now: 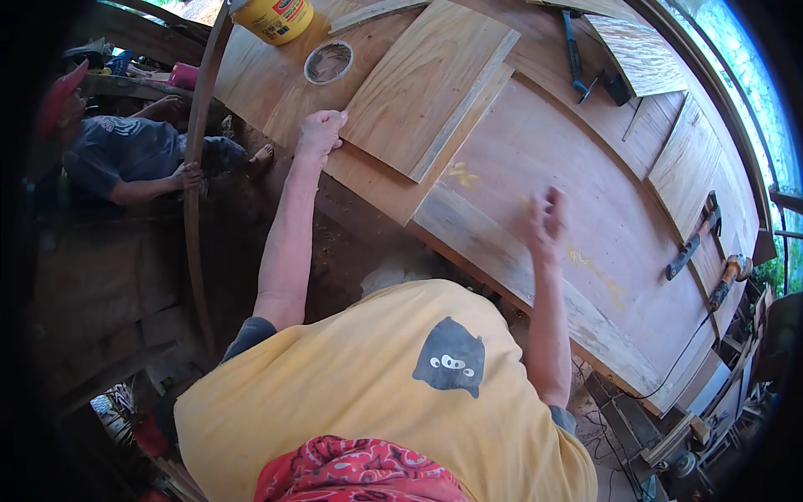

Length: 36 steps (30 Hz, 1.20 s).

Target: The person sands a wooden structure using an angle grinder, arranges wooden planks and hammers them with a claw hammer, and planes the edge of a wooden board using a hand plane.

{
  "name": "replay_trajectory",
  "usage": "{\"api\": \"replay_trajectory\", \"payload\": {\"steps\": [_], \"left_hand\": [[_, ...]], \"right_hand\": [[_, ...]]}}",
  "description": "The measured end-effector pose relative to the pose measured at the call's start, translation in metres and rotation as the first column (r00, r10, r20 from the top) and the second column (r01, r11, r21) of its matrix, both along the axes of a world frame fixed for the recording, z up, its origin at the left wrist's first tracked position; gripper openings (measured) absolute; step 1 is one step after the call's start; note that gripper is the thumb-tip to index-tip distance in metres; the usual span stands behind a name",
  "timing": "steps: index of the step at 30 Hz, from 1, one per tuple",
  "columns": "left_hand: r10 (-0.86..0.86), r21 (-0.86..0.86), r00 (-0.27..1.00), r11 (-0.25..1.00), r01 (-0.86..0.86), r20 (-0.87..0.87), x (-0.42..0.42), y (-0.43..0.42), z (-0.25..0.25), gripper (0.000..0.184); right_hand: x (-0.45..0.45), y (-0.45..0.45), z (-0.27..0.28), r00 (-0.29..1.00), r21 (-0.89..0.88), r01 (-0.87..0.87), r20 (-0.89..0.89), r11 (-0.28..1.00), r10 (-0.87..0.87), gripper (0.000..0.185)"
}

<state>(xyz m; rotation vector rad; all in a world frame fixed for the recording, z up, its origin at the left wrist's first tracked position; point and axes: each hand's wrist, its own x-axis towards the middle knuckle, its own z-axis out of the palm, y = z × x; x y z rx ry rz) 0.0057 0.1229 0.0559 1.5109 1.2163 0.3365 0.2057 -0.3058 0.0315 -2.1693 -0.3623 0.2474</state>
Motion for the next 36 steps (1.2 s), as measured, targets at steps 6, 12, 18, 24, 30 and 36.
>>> {"api": "replay_trajectory", "payload": {"steps": [6, 12, 18, 24, 30, 36], "left_hand": [[-0.032, -0.078, 0.996, 0.996, 0.038, 0.08, -0.005, -0.053, -0.001, 0.028], [0.023, -0.054, 0.993, 0.998, -0.017, 0.119, -0.003, -0.078, 0.006, 0.032], [0.348, -0.482, 0.85, 0.867, -0.131, 0.395, -0.027, -0.098, 0.017, 0.026], [0.663, -0.782, 0.69, 0.58, -0.227, 0.291, -0.076, -0.178, 0.025, 0.031], [0.748, -0.828, 0.607, 0.502, -0.249, 0.27, -0.097, -0.249, 0.028, 0.031], [0.721, -0.885, 0.548, 0.459, 0.083, 0.425, -0.099, -0.265, -0.03, 0.054]], "right_hand": [[-0.023, 0.126, 0.02, 0.974, 0.06, -0.224, -0.033, 0.973, 0.226, 0.044], [0.009, 0.147, -0.012, 0.97, -0.07, -0.242, -0.05, 0.968, 0.239, 0.046], [0.008, 0.12, 0.059, 0.906, 0.066, -0.203, -0.366, 0.977, 0.213, 0.044], [-0.048, 0.059, 0.077, 0.767, 0.224, -0.112, -0.599, 0.968, 0.228, 0.034], [-0.082, 0.024, 0.076, 0.66, 0.279, -0.125, -0.693, 0.952, 0.29, 0.022], [-0.095, 0.02, 0.077, 0.628, 0.452, -0.406, -0.493, 0.794, 0.602, 0.038]]}}
